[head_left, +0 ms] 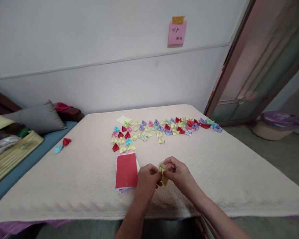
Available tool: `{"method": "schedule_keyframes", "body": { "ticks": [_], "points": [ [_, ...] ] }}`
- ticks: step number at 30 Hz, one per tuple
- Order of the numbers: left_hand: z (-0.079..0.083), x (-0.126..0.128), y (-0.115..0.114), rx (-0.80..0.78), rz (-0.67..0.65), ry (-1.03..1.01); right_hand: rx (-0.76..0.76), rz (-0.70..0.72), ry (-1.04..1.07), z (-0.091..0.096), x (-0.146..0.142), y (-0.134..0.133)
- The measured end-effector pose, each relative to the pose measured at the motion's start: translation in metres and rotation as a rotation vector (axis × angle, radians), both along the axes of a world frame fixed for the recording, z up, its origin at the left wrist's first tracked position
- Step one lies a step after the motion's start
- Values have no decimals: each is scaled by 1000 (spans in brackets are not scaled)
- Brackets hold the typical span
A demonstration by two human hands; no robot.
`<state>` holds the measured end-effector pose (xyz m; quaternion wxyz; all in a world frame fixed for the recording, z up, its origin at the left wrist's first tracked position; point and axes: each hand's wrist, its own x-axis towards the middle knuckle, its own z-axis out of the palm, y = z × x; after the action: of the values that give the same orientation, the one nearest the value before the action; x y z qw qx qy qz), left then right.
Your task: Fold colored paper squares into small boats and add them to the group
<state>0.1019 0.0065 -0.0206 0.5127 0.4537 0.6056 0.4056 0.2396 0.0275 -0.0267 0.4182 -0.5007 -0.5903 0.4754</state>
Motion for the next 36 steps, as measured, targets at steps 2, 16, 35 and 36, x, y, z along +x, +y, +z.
{"method": "schedule_keyframes", "body": {
  "ticks": [2, 16, 35, 36],
  "points": [
    [-2, 1, 0, 6, -15, -2, 30, -23, -36, 1, -1, -1],
    [-7, 3, 2, 21, 2, -33, 90, -27, -64, -1, -1, -3],
    [-1, 2, 5, 91, 97, 37, 608, -175, -796, 4, -11, -22],
    [-2, 2, 5, 97, 88, 51, 623, -183, -830, 2, -12, -21]
  ]
}}
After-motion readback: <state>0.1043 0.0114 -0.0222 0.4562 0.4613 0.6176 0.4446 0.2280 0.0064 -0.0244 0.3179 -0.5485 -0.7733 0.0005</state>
